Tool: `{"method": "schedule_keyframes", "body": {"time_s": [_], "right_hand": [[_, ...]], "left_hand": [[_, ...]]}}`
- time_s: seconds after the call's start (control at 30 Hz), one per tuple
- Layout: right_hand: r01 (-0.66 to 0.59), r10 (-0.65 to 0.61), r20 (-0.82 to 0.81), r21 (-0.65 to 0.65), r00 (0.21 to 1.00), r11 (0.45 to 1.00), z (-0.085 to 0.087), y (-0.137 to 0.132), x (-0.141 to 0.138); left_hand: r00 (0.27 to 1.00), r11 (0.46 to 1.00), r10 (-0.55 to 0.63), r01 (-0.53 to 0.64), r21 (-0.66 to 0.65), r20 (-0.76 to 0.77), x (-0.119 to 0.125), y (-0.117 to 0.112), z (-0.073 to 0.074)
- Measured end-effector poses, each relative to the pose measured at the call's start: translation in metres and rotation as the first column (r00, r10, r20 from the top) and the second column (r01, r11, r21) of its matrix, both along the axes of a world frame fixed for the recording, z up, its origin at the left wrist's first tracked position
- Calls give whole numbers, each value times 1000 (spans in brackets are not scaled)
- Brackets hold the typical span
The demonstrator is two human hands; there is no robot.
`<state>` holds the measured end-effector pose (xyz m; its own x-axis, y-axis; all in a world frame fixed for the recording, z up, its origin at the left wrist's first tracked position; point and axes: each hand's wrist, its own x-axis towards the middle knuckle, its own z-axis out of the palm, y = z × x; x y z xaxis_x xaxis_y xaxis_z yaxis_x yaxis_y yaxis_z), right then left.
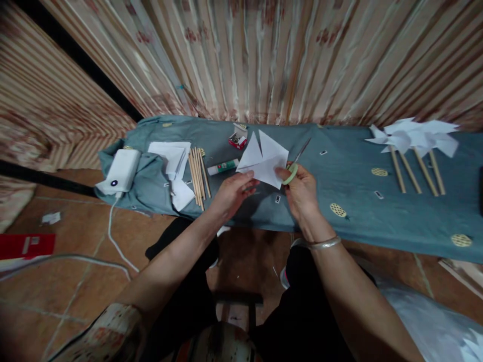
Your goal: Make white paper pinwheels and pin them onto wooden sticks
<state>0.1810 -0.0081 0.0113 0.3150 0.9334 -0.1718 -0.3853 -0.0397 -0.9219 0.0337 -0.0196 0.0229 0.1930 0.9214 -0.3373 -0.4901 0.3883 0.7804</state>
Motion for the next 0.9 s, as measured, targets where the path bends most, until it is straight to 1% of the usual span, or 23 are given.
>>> {"method": "schedule_keyframes", "body": {"time_s": [0.1, 0.23, 0.4, 0.47, 0.53, 0.6, 0.67, 0.73, 0.8, 0.9], "right_hand": [[-32, 32, 10, 7, 999, 999, 2, 0, -10], [-95, 96, 117, -19, 988, 995, 0, -3, -19], [-172, 180, 208, -55, 961, 984, -3, -10, -18], [-239, 251, 226, -80, 941, 968, -3, -16, -13], [-353, 373, 264, -122, 889, 928, -3, -23, -7], [-479, 498, 309, -142, 810, 866, -5, -32, -2], [-583, 606, 295, -171, 738, 794, -10, -39, 2], [-641, 672, 257, -206, 694, 740, -14, -44, 3], [-665, 702, 226, -224, 676, 713, -17, -46, 4], [-670, 708, 230, -227, 668, 706, -17, -45, 3]], "left_hand": [[995, 995, 88, -86, -50, 43, 8, -7, -7], [980, 978, 190, -184, -98, 55, 8, -6, -17], [959, 958, 283, -283, -48, -21, -6, 2, -20], [950, 951, 306, -308, -21, -67, -15, 7, -19], [939, 944, 328, -329, 0, -101, -24, 14, -18], [928, 935, 354, -354, 20, -118, -31, 21, -17], [922, 930, 368, -368, 28, -118, -36, 28, -17], [928, 933, 361, -360, 28, -96, -37, 32, -17], [941, 943, 333, -332, 25, -65, -35, 34, -17], [955, 956, 292, -291, 24, -50, -31, 35, -18]]}}
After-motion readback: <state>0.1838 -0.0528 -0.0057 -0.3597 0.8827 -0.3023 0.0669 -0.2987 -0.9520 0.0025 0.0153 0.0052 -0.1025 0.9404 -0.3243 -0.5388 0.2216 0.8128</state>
